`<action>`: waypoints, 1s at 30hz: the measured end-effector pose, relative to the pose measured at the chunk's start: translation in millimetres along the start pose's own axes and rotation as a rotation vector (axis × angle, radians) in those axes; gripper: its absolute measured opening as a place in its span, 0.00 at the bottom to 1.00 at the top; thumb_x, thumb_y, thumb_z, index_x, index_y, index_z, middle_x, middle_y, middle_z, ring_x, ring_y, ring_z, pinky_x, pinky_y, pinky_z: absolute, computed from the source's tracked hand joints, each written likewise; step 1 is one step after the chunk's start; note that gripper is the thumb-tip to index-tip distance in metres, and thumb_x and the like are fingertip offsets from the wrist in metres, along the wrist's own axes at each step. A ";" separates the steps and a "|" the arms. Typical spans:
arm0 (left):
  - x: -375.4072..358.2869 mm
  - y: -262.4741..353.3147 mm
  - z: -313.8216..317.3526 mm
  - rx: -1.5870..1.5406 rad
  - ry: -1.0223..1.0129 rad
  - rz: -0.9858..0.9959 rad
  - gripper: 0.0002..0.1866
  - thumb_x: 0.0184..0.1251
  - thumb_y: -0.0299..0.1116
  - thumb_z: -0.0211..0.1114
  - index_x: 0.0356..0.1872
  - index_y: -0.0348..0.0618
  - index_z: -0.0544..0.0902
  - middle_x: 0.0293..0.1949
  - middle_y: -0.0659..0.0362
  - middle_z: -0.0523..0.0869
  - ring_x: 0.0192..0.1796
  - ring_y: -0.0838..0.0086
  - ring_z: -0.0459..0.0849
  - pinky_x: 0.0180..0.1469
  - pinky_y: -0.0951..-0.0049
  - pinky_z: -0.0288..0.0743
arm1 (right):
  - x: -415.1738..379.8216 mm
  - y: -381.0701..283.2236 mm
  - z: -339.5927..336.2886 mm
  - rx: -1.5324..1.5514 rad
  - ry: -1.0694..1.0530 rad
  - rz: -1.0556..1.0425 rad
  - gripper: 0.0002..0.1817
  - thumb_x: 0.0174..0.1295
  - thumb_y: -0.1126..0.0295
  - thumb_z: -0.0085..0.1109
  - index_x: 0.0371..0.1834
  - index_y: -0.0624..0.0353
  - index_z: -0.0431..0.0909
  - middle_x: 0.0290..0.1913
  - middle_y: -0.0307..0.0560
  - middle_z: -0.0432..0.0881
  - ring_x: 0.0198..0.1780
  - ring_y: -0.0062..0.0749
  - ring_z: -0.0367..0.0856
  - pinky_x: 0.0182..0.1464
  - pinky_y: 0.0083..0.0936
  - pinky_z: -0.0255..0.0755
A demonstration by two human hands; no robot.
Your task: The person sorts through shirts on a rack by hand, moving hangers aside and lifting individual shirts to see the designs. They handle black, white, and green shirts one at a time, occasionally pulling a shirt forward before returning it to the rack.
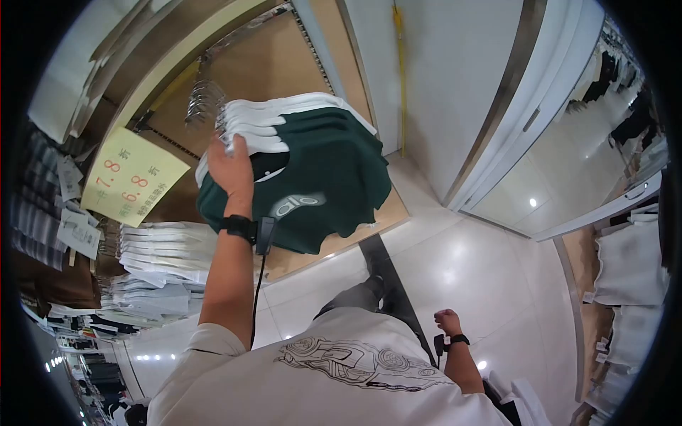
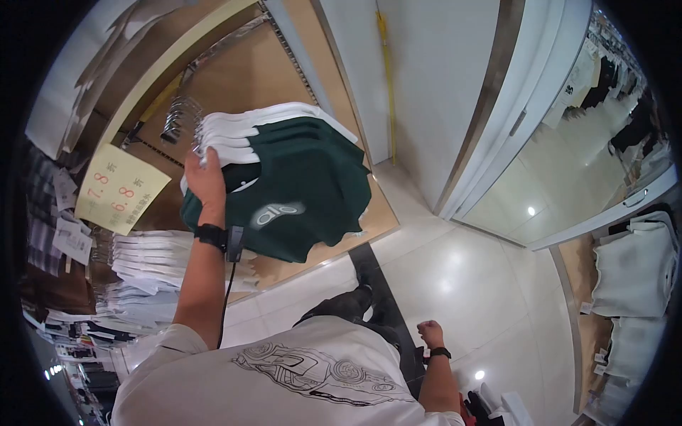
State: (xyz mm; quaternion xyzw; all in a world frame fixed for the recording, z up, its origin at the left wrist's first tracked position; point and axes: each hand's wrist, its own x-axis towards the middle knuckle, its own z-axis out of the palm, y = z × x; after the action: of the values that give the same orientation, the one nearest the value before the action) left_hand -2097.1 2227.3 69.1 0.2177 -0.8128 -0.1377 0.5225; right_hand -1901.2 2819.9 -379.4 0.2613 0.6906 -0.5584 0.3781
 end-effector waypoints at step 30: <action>-14.1 15.2 3.7 -0.040 0.099 -0.263 0.23 0.72 0.29 0.53 0.64 0.29 0.79 0.59 0.50 0.83 0.58 0.66 0.79 0.65 0.68 0.68 | -54.7 -692.1 245.2 -0.683 -0.276 -1.827 0.10 0.65 0.71 0.65 0.49 0.58 0.84 0.46 0.53 0.87 0.48 0.48 0.85 0.53 0.38 0.78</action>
State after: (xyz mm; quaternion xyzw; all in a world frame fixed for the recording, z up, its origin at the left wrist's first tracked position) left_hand -2098.6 2247.6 63.3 0.3181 -0.7477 -0.2103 0.5436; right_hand -2355.1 2419.7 39.9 -0.5637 0.7010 -0.4319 -0.0666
